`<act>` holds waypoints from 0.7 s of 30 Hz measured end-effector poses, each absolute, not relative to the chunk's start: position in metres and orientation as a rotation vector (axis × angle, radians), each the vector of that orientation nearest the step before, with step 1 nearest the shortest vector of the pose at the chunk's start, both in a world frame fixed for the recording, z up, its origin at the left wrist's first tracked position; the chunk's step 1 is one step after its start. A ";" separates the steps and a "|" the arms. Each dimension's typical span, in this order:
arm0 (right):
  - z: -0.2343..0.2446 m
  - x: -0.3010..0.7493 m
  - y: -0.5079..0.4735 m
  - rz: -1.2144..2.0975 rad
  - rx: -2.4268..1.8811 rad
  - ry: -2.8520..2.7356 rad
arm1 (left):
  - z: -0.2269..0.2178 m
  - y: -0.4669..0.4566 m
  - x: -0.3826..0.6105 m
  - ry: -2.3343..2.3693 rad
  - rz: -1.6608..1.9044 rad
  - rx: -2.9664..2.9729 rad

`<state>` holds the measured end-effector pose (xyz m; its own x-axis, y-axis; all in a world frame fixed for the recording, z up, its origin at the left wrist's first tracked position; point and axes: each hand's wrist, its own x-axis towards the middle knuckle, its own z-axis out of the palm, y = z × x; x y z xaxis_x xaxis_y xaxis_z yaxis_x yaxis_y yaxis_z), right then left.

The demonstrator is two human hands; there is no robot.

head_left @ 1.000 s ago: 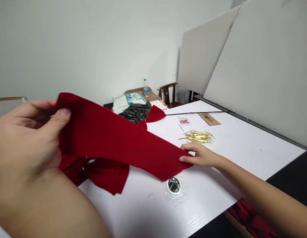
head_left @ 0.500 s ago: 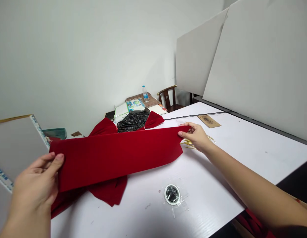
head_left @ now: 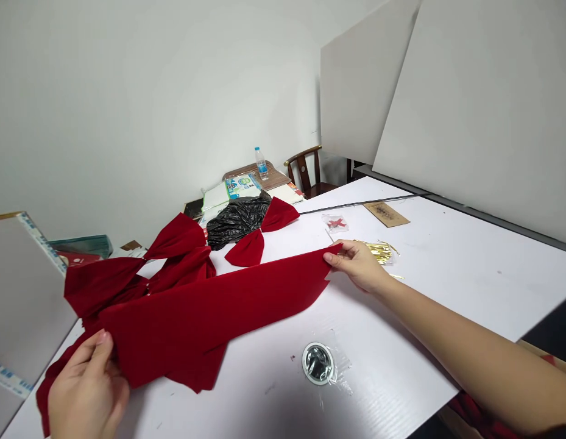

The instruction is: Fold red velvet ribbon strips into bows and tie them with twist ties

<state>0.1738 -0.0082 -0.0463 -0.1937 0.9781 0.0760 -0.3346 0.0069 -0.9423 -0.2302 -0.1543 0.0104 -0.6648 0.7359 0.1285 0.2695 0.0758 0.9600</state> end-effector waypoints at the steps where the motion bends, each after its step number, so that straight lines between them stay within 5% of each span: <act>1: -0.046 0.173 -0.009 1.451 -0.821 -1.112 | 0.008 -0.155 -0.228 1.954 1.660 0.944; 21: -0.044 0.175 -0.008 1.418 -0.799 -0.967 | -0.012 -0.163 -0.263 2.072 1.328 1.109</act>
<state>0.1747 -0.0082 -0.0437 -0.0821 0.9943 0.0677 -0.4265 0.0264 -0.9041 -0.2633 -0.1626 -0.0118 -0.5826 0.8108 0.0567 0.3900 0.2176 0.8947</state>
